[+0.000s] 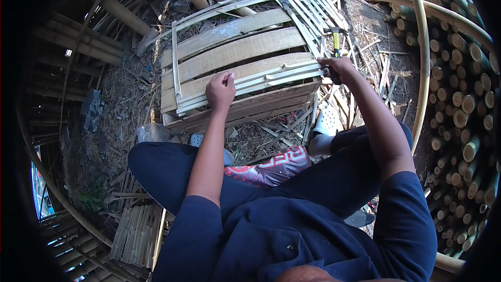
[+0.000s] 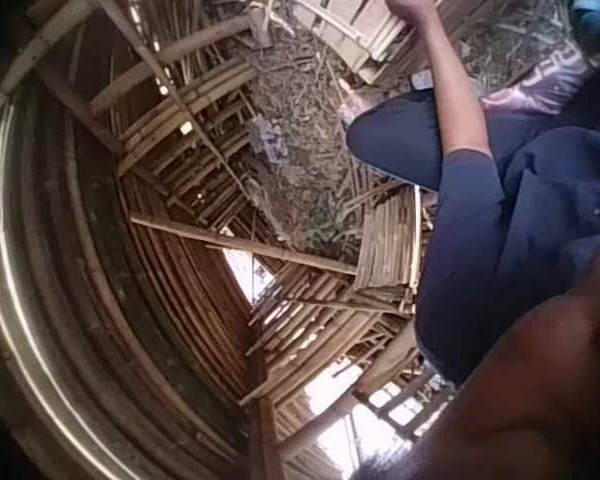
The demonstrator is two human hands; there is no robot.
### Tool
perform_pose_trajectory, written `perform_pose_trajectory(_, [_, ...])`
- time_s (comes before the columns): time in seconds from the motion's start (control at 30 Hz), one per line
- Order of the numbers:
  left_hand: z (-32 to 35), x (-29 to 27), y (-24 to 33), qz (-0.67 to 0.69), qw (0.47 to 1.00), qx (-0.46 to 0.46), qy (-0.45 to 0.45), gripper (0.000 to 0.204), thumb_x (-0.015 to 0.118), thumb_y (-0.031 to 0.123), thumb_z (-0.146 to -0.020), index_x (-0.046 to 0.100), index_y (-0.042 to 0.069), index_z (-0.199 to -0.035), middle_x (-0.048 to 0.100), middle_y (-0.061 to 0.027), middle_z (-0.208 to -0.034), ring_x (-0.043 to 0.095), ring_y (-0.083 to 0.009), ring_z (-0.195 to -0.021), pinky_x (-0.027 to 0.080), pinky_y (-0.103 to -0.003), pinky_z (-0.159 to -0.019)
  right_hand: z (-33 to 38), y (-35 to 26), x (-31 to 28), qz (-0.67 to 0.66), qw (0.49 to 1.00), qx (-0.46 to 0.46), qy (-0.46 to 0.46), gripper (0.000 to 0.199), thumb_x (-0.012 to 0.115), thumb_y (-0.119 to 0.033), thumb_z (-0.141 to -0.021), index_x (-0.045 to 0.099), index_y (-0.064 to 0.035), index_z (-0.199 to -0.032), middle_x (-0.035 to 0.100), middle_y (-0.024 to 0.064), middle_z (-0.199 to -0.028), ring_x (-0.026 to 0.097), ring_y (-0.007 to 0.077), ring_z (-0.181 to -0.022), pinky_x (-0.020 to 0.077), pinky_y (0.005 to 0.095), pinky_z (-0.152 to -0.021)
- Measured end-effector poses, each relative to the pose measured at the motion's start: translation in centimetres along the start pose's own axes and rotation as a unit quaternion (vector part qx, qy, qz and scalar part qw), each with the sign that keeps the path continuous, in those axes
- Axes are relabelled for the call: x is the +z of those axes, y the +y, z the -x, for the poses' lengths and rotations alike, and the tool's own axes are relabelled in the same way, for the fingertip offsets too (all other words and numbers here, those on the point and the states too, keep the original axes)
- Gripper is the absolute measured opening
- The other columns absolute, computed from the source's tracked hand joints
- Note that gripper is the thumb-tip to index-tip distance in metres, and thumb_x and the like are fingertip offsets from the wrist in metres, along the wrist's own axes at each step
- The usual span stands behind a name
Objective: The person assembles a bamboo structure by aligning thin bamboo strips onto a frame and securing them with a hammer. They take small nails from a plastic bag, position them on the bamboo, and hammer them into place to create a lattice pattern.
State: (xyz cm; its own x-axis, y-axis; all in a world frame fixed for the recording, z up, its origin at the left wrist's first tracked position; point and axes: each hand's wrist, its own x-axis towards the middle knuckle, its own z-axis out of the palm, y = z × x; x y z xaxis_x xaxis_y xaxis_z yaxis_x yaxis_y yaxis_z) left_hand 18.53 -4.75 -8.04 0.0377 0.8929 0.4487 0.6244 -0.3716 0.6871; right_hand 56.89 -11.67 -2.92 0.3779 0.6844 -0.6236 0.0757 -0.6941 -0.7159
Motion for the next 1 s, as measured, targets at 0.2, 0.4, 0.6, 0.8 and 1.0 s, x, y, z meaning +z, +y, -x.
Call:
perform_pose_trajectory(0.2, [-0.2,0.4,0.9,-0.039,0.993,0.109,0.023,0.003,0.071,0.006,-0.082,0.071,0.003,-0.082,0.070,-0.0117,-0.079,0.066,-0.0305,-0.076,0.053,-0.039,-0.070,-1.0,1.2,-1.1,0.011,1.000,0.001,0.006,0.049,0.082,-0.042,-0.084,0.075,0.0014,-0.107,0.068,0.0110,-0.083,0.068,0.0171,-0.080,0.0489,0.0278,-0.060])
perform_pose_trajectory(0.4, [-0.3,0.3,0.0,-0.011,0.999,-0.044,-0.002,0.010,0.075,0.014,-0.083,0.076,0.005,-0.085,0.073,-0.0117,-0.078,0.071,-0.0276,-0.072,0.056,-0.038,-0.068,-1.6,0.9,-0.1,-0.046,0.999,-0.001,0.017,0.037,0.087,-0.027,-0.081,0.073,0.0048,-0.093,0.063,0.0067,-0.070,0.056,0.0142,-0.049,0.0501,0.0283,-0.049])
perform_pose_trajectory(0.6, [-1.0,0.4,0.9,-0.018,0.994,-0.099,-0.047,0.012,0.077,0.017,-0.083,0.078,0.006,-0.087,0.075,-0.0120,-0.077,0.073,-0.0241,-0.068,0.056,-0.034,-0.068,-0.8,0.8,-0.7,-0.011,1.000,0.001,0.012,0.043,0.084,-0.037,-0.084,0.075,0.0022,-0.101,0.063,0.0069,-0.072,0.064,0.0154,-0.067,0.0475,0.0286,-0.054])
perform_pose_trajectory(0.8, [-2.9,1.3,2.9,-0.019,0.998,0.049,0.019,0.009,0.080,0.009,-0.080,0.075,0.003,-0.083,0.072,-0.0115,-0.088,0.070,-0.0264,-0.082,0.053,-0.034,-0.075,-0.6,-0.5,-0.4,-0.008,0.999,0.002,0.041,0.045,0.089,-0.026,-0.079,0.068,0.0109,-0.094,0.064,0.0094,-0.072,0.058,0.0149,-0.053,0.0464,0.0294,-0.047])
perform_pose_trajectory(1.0, [-5.4,8.0,15.4,0.141,0.975,0.069,-0.155,0.010,0.079,0.015,-0.085,0.078,0.006,-0.090,0.076,-0.0082,-0.091,0.070,-0.0181,-0.081,0.053,-0.032,-0.074,-0.1,-0.7,-0.3,-0.051,0.998,0.004,0.033,0.026,0.085,-0.023,-0.084,0.073,-0.0008,-0.077,0.052,0.0008,-0.055,0.051,0.0114,-0.040,0.0333,0.0298,-0.037])
